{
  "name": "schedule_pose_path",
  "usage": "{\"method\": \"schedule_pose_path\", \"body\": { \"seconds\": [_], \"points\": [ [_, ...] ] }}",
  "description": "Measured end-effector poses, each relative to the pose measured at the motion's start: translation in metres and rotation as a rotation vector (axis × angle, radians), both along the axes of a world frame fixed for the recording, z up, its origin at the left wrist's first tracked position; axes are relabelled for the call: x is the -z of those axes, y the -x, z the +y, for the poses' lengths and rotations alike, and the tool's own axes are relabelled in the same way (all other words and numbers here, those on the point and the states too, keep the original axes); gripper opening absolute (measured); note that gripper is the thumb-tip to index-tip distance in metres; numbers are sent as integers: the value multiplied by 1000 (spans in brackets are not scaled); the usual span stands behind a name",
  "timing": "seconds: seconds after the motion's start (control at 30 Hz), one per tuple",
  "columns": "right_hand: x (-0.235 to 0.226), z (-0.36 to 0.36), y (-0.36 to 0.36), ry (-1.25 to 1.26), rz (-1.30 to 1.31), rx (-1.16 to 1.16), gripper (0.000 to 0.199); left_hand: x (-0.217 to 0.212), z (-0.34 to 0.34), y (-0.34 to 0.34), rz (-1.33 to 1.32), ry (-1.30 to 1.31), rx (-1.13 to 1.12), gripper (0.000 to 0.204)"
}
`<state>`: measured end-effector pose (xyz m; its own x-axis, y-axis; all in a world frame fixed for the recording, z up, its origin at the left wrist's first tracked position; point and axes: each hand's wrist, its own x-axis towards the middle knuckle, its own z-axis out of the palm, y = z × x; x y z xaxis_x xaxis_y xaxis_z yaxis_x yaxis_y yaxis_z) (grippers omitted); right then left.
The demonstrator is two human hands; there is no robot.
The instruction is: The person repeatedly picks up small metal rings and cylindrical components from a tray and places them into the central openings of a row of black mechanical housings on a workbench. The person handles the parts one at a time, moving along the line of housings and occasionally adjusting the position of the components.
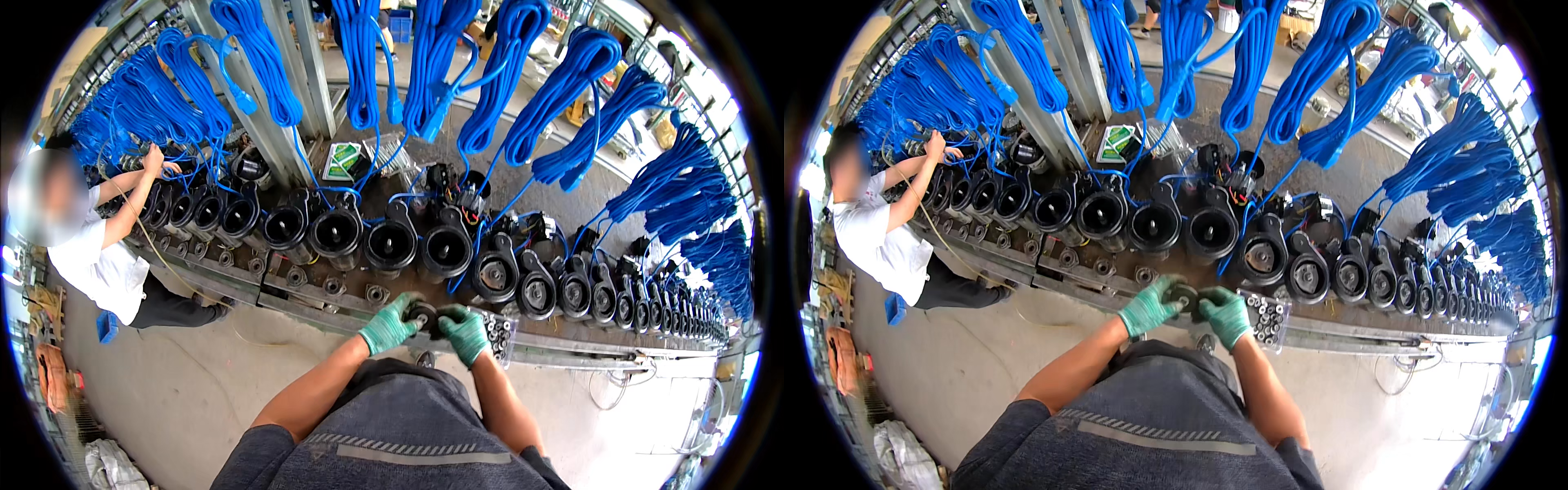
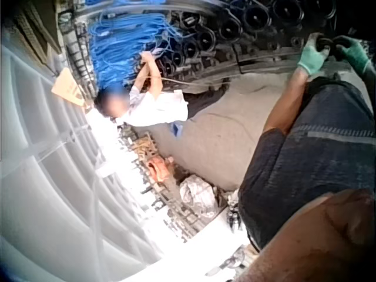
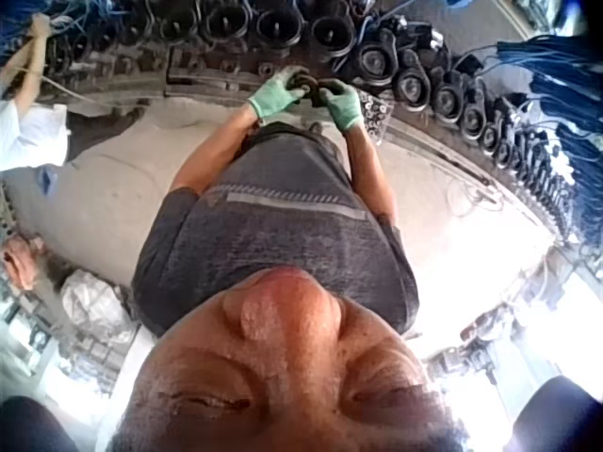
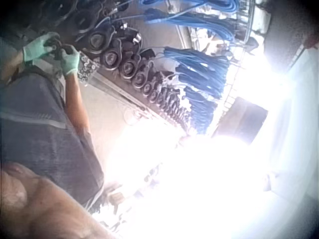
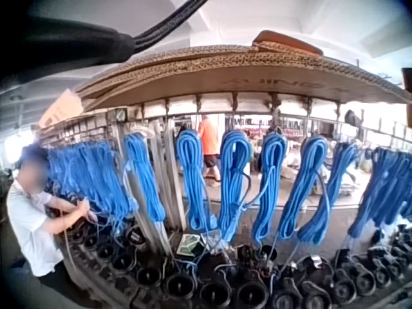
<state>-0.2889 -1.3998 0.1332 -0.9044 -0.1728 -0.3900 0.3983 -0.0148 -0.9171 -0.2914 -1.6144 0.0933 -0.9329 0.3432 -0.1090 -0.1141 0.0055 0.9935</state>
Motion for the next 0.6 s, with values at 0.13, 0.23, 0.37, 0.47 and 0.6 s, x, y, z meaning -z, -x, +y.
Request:
{"method": "schedule_pose_path", "body": {
  "seconds": [0.13,0.23,0.37,0.47,0.6],
  "points": [
    [-41,14,19,-283,354,53,20,-3,-31,-6,-140,-355,-59,61],
    [-66,14,50,-556,680,191,19,5,-55,-18,-274,-131,-182,53],
    [-61,2,92,-807,896,226,16,16,-73,-33,-452,-114,-273,44],
    [-42,-10,114,-909,943,207,15,21,-78,-42,-460,-91,-329,39],
    [-19,-16,118,-980,946,99,14,23,-82,-50,-451,-65,-374,38]
  ]
}}
